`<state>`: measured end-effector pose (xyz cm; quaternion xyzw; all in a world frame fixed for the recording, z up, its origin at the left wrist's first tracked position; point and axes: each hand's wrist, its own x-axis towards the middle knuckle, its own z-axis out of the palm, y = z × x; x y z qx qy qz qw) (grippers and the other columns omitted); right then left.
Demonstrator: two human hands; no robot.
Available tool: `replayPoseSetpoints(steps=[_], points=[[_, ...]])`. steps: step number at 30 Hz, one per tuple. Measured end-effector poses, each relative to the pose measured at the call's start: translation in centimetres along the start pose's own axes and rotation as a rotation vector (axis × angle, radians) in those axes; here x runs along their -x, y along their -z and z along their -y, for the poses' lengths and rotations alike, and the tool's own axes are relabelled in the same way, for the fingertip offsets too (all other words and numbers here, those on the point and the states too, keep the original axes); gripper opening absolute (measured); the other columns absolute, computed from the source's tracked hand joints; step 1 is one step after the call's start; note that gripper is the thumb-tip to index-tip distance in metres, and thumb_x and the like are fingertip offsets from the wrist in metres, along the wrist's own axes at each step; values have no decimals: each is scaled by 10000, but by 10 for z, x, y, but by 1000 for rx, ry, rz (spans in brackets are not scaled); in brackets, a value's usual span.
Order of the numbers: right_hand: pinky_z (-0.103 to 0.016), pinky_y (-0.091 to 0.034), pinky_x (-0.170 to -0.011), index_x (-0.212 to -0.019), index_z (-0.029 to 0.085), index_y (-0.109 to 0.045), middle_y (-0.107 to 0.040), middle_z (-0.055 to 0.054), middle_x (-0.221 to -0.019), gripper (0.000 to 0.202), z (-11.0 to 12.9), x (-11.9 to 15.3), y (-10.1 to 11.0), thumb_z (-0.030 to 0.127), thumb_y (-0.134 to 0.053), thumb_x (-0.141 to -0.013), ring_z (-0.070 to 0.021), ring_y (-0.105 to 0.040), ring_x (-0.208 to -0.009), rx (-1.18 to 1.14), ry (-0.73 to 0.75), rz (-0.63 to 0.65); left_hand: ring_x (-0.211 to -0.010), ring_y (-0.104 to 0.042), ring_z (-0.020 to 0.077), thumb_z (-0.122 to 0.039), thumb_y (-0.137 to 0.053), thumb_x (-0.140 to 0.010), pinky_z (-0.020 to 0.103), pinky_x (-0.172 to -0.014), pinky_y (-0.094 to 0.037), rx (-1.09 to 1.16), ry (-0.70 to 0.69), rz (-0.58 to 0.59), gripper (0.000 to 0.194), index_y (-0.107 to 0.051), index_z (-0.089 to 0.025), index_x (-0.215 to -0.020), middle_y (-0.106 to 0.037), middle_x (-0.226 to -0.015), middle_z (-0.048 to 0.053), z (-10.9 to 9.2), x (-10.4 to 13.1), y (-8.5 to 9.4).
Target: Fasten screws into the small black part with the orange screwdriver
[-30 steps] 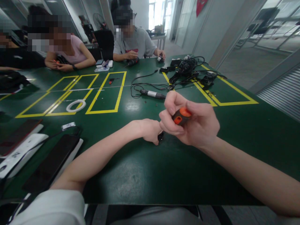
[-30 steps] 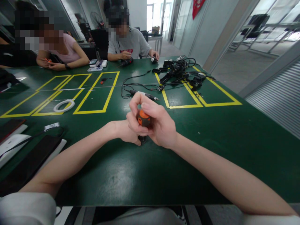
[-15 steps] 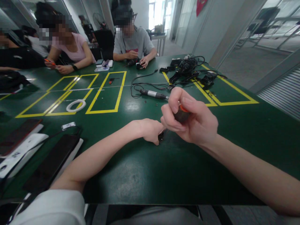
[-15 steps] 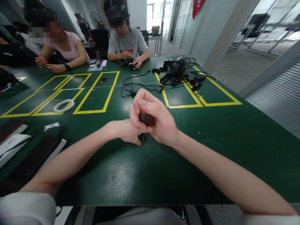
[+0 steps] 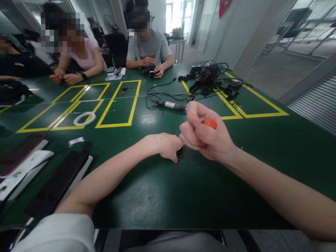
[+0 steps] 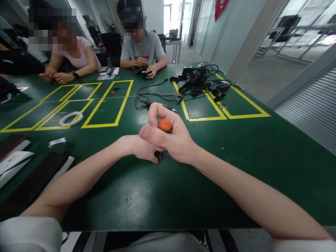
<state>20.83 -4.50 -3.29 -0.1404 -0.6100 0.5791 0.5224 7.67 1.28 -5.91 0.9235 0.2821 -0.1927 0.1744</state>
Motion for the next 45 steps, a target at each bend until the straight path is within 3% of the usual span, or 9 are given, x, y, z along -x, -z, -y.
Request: replayPoseSetpoints(steps=[4, 8, 12, 16, 21, 25, 36, 41, 45], points=[[-239, -245, -432, -737, 239, -440, -373, 114, -499, 374, 3, -1, 2, 352, -752, -910, -72, -311, -402, 136, -38, -12, -1098, -690, 259, -349, -738, -853, 317, -936, -535, -86, 5, 90, 309, -721, -191, -1118, -750, -1196, 71, -7, 3, 9], [-282, -369, -543, -741, 222, -494, -549, 37, -607, 240, 14, -5, 9, 286, -617, -937, -125, -487, -545, 495, 8, -32, -1014, -718, 264, -369, -735, -874, 313, -826, -553, -125, 68, 103, 369, -694, -161, -1176, -756, -1149, 104, -13, 7, 13], [-301, -321, -593, -684, 204, -519, -508, 26, -618, 258, 31, -8, 16, 308, -582, -911, -130, -441, -597, 949, -16, 41, -1025, -721, 277, -359, -761, -857, 324, -834, -555, -93, 61, 99, 422, -677, -167, -1222, -760, -1167, 106, -12, 6, 13], [-304, -269, -563, -668, 198, -546, -485, 36, -566, 283, 40, -9, 18, 363, -669, -863, -120, -386, -547, 1204, -247, 154, -1108, -707, 280, -390, -755, -872, 319, -919, -549, -79, 92, 124, 434, -692, -163, -1237, -746, -1234, 110, -13, 7, 15], [-284, -309, -562, -703, 201, -543, -483, 58, -558, 206, 41, -9, 16, 252, -709, -814, -113, -403, -537, 1166, -406, 247, -1147, -703, 277, -439, -732, -889, 314, -941, -549, -58, 192, 161, 435, -722, -182, -1240, -747, -1245, 97, -16, 12, 20], [-267, -338, -586, -743, 198, -553, -517, 61, -626, 139, 41, -9, 16, 146, -682, -744, -115, -440, -593, 1032, -438, 281, -1121, -710, 271, -419, -742, -875, 310, -925, -546, -67, 150, 137, 433, -723, -203, -1249, -764, -1189, 78, -15, 13, 19], [-267, -353, -583, -830, 202, -566, -564, 41, -709, 190, 38, -9, 15, 128, -666, -687, -135, -484, -625, 979, -493, 325, -1038, -708, 261, -355, -778, -831, 315, -898, -550, -44, 60, 58, 366, -725, -160, -1137, -758, -1157, 94, -7, 8, 9], [-271, -356, -613, -780, 206, -542, -541, 39, -695, 122, 34, -8, 17, 173, -655, -751, -137, -474, -636, 985, -427, 308, -1087, -696, 245, -342, -794, -833, 281, -919, -539, -14, 97, 44, 363, -726, -170, -1146, -752, -1185, 77, -9, 11, 11], [-270, -348, -616, -808, 203, -542, -555, 37, -726, 155, 33, -8, 18, 112, -632, -722, -133, -477, -651, 974, -386, 268, -1016, -719, 255, -383, -786, -847, 291, -841, -550, -58, 134, 74, 360, -742, -168, -1132, -773, -1100, 83, -13, 12, 14]])
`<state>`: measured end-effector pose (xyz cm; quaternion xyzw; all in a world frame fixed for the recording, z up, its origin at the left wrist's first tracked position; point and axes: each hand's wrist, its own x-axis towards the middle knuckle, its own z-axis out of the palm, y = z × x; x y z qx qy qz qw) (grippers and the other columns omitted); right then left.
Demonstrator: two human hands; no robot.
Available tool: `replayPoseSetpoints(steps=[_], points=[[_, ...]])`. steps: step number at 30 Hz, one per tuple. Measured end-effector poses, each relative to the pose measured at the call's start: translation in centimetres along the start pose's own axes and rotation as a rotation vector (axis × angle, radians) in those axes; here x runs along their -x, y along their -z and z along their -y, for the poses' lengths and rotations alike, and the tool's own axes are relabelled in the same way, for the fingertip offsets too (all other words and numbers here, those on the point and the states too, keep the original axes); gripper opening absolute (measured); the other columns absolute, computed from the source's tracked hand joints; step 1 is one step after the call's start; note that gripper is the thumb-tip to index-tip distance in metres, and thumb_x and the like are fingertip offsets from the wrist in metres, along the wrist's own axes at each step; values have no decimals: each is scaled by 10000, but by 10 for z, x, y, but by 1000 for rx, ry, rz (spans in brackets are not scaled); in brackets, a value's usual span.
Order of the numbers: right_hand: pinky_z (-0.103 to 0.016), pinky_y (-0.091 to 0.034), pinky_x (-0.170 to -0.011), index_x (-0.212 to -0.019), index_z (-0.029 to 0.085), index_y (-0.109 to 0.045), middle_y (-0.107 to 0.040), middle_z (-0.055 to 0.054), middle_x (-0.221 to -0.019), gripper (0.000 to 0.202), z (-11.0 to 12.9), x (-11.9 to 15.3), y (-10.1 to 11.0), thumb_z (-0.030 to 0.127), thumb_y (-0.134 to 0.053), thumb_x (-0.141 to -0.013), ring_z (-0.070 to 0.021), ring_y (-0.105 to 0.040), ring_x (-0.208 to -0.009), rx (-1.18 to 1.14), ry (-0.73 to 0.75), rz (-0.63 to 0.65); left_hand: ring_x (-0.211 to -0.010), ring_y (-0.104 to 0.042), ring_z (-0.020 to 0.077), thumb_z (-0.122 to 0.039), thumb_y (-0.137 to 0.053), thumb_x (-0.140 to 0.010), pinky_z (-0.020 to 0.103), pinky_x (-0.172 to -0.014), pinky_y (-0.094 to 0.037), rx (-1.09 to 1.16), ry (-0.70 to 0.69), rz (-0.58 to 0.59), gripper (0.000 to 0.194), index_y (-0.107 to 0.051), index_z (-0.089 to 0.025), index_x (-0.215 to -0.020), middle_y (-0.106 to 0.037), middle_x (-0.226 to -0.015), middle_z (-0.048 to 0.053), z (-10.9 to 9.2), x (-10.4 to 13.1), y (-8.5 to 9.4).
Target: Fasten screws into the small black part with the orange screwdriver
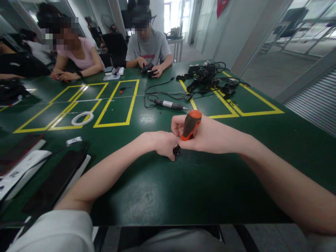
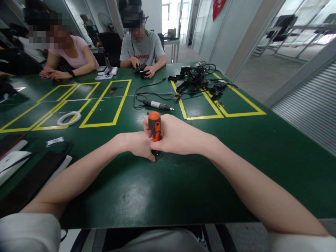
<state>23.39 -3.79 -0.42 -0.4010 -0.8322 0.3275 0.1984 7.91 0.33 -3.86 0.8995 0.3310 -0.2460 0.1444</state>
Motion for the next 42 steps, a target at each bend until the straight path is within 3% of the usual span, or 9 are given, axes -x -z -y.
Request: replayPoseSetpoints(steps=[9, 17, 23, 27, 37, 42], points=[[-264, -353, -593, -776, 194, -546, -532, 46, -682, 127, 1, 0, 1, 118, -641, -739, -123, -450, -620, -38, -1, 94, -1124, -696, 263, -350, -783, -848, 314, -954, -550, 33, -44, -9, 391, -732, -161, -1187, -750, -1226, 100, 3, -2, -3], [-266, -361, -610, -782, 195, -559, -543, 41, -694, 126, 0, 0, 0, 116, -649, -741, -131, -466, -635, -15, 7, 6, -1069, -708, 274, -369, -781, -847, 317, -893, -551, -1, -32, 2, 352, -745, -168, -1133, -766, -1154, 96, 2, -2, -2], [-263, -387, -626, -810, 194, -567, -565, 34, -740, 158, 0, 1, 2, 110, -658, -712, -138, -500, -669, -54, -8, 70, -1105, -705, 262, -352, -791, -842, 306, -930, -549, 9, -38, -16, 383, -718, -185, -1179, -757, -1186, 83, 1, -1, -2], [-269, -383, -635, -770, 197, -559, -542, 39, -703, 114, 1, 1, 1, 136, -653, -755, -135, -493, -658, -43, 11, 31, -1058, -713, 251, -359, -809, -823, 302, -896, -555, 29, -14, -37, 452, -712, -201, -1235, -763, -1165, 69, 1, -1, -3], [-261, -374, -618, -814, 198, -564, -564, 38, -721, 163, 0, 1, 1, 105, -654, -716, -132, -485, -651, -23, -7, 57, -1101, -698, 259, -355, -794, -837, 311, -935, -550, 17, -32, -18, 403, -715, -187, -1194, -754, -1180, 77, 2, -1, -3], [-274, -386, -644, -783, 195, -568, -577, 29, -721, 108, 1, 2, -1, 140, -658, -760, -138, -504, -659, 12, 4, 30, -1118, -691, 259, -345, -790, -844, 312, -957, -543, 20, -29, -13, 404, -711, -197, -1211, -744, -1203, 74, 1, 0, -1]])
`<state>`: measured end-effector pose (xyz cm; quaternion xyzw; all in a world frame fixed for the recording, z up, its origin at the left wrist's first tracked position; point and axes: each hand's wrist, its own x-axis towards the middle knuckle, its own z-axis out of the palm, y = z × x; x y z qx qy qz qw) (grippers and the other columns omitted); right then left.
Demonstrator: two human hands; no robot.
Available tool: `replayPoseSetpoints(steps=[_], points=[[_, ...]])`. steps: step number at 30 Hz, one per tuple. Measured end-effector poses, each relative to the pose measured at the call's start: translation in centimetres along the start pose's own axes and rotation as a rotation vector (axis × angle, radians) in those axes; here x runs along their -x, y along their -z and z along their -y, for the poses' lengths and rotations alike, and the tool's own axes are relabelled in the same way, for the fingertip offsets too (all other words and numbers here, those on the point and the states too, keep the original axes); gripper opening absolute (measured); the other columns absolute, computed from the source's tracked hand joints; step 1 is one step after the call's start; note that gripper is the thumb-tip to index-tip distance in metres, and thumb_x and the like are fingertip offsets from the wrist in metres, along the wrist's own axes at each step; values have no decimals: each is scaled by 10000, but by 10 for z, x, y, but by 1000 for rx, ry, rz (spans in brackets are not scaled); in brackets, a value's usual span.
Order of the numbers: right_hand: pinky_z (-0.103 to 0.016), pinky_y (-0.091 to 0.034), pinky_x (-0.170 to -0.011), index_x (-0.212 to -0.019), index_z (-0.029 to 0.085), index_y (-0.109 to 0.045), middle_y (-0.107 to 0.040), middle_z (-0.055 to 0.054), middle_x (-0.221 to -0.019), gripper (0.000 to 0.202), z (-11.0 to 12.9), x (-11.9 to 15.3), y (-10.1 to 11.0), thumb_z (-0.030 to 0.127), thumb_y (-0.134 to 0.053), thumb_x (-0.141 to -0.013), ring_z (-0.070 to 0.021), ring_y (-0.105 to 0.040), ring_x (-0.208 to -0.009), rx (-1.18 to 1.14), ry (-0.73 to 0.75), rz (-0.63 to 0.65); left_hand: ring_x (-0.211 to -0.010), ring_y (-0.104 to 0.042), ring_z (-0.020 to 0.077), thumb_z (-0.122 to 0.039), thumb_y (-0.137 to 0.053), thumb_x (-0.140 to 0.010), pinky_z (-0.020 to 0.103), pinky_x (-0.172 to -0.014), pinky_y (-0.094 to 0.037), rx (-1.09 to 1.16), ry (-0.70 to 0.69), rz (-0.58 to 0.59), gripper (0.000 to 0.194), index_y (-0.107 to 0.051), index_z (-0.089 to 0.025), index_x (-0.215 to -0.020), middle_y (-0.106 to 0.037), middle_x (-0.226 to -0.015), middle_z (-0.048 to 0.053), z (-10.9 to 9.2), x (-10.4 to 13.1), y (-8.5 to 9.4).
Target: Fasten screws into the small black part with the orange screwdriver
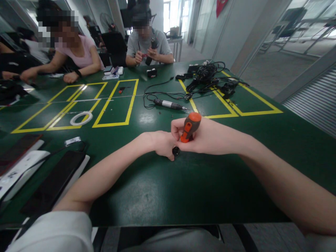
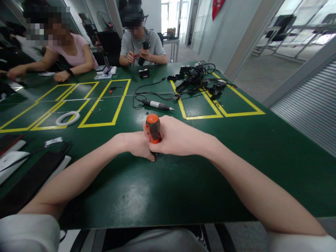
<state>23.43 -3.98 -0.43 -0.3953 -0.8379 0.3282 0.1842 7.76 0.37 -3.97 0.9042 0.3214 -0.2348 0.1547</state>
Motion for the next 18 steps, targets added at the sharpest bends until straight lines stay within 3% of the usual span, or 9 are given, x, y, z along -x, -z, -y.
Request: replayPoseSetpoints(steps=[5, 8, 13, 18], points=[[-265, -362, -594, -812, 187, -585, -569, 36, -704, 131, 2, 0, 1, 107, -657, -737, -128, -479, -627, 18, -47, 37, -1116, -690, 259, -348, -782, -843, 313, -957, -543, -9, -28, -11, 347, -730, -188, -1147, -750, -1190, 74, 2, -3, -3], [-257, -356, -583, -810, 184, -583, -553, 44, -693, 138, 3, -1, 1, 106, -661, -726, -121, -469, -615, 10, -41, 71, -1140, -684, 269, -322, -792, -839, 315, -978, -535, 17, -30, -5, 408, -704, -167, -1206, -739, -1236, 93, 1, -2, -1], [-258, -346, -586, -747, 186, -546, -500, 54, -654, 118, 0, -3, -1, 149, -655, -771, -111, -433, -597, 12, 27, 62, -1196, -666, 278, -312, -782, -861, 324, -1029, -516, 20, -12, 24, 428, -704, -168, -1257, -721, -1289, 102, -3, 2, 3], [-253, -355, -582, -761, 188, -548, -520, 54, -666, 122, -1, -2, 0, 110, -641, -741, -113, -447, -608, 9, -11, 59, -1159, -683, 277, -298, -793, -847, 330, -994, -534, 28, -35, -6, 400, -709, -160, -1213, -740, -1233, 99, -1, -1, 0]])
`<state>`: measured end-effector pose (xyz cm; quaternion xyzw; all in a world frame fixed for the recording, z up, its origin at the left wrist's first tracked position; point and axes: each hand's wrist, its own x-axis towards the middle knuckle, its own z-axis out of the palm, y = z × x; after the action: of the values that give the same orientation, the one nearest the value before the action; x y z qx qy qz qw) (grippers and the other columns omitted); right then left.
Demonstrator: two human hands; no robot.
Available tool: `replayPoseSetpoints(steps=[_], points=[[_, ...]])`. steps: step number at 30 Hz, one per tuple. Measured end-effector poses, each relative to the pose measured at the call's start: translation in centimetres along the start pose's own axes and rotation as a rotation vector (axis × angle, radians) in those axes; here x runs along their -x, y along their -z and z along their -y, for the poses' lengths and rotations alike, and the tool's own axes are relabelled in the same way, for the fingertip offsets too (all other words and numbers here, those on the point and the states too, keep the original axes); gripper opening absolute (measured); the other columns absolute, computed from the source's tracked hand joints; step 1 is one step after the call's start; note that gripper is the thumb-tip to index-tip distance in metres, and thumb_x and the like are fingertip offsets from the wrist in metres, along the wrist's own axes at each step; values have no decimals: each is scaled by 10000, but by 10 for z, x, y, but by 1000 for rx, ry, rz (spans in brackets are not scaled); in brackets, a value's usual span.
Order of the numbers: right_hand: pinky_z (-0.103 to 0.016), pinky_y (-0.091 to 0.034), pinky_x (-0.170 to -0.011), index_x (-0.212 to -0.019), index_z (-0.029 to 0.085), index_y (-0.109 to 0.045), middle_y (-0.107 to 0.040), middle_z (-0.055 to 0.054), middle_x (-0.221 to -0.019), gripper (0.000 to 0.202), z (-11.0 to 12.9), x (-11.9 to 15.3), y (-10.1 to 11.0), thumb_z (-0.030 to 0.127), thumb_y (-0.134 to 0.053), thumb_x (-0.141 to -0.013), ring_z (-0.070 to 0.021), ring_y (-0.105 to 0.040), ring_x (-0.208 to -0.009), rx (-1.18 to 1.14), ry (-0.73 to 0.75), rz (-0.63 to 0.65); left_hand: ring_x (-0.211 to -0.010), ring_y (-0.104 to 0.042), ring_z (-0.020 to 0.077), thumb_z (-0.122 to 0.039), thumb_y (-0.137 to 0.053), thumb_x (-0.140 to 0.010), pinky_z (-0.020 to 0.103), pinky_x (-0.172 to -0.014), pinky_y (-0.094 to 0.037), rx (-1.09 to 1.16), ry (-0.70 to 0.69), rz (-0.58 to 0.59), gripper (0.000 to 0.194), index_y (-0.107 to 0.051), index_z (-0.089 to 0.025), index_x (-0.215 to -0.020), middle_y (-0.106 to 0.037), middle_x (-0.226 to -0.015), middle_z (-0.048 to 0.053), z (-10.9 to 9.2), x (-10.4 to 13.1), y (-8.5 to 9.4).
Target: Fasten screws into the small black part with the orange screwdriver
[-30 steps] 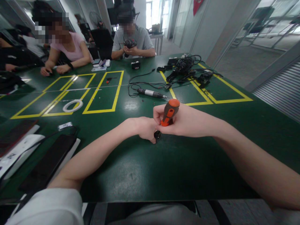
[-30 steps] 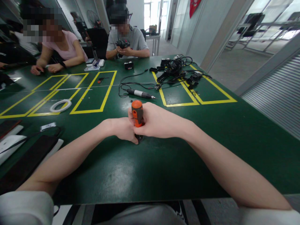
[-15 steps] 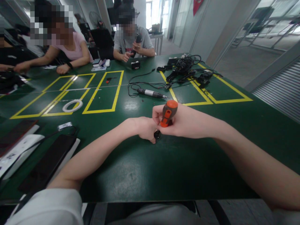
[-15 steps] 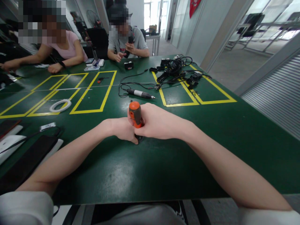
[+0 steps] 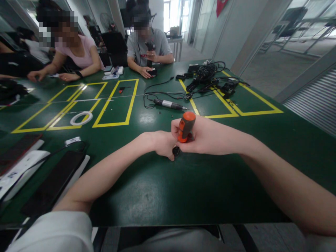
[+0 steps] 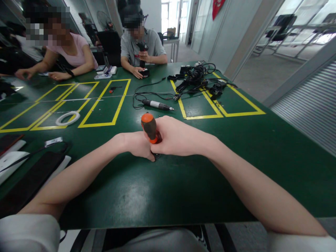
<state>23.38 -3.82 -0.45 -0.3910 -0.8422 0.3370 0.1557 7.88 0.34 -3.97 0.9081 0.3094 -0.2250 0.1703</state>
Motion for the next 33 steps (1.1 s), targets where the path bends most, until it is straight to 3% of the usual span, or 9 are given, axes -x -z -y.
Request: replayPoseSetpoints(steps=[11, 18, 25, 30, 33], points=[[-268, -352, -590, -767, 178, -572, -554, 30, -703, 82, 1, -3, -2, 149, -649, -764, -127, -478, -626, 23, -3, -1, -1145, -688, 266, -322, -777, -863, 303, -979, -525, 21, 64, 29, 393, -726, -144, -1209, -740, -1239, 99, -2, 4, 4], [-256, -336, -571, -743, 200, -543, -525, 60, -654, 164, 1, 0, -1, 104, -654, -671, -116, -451, -592, -14, -50, 25, -1086, -699, 270, -313, -803, -819, 323, -931, -549, -7, -17, -16, 389, -708, -159, -1164, -751, -1161, 87, 5, -3, -3], [-268, -369, -602, -774, 193, -566, -549, 39, -673, 84, -2, 0, -3, 198, -646, -801, -127, -482, -607, 18, 1, -48, -1107, -699, 258, -302, -798, -843, 304, -951, -543, 19, 22, 6, 376, -735, -164, -1187, -759, -1167, 93, 1, 0, 0], [-267, -385, -628, -839, 188, -589, -597, 27, -745, 150, -2, -1, -2, 110, -653, -729, -137, -523, -651, 33, 9, -96, -1086, -712, 285, -359, -793, -840, 327, -913, -562, -34, 52, 8, 394, -745, -155, -1173, -766, -1164, 111, 0, 0, -1], [-258, -378, -610, -855, 192, -585, -594, 35, -750, 204, -1, 0, -2, 99, -671, -695, -134, -519, -650, 15, -14, -51, -1091, -708, 277, -350, -786, -845, 322, -918, -560, -46, 9, 4, 413, -717, -150, -1199, -759, -1178, 106, 3, -2, -3]])
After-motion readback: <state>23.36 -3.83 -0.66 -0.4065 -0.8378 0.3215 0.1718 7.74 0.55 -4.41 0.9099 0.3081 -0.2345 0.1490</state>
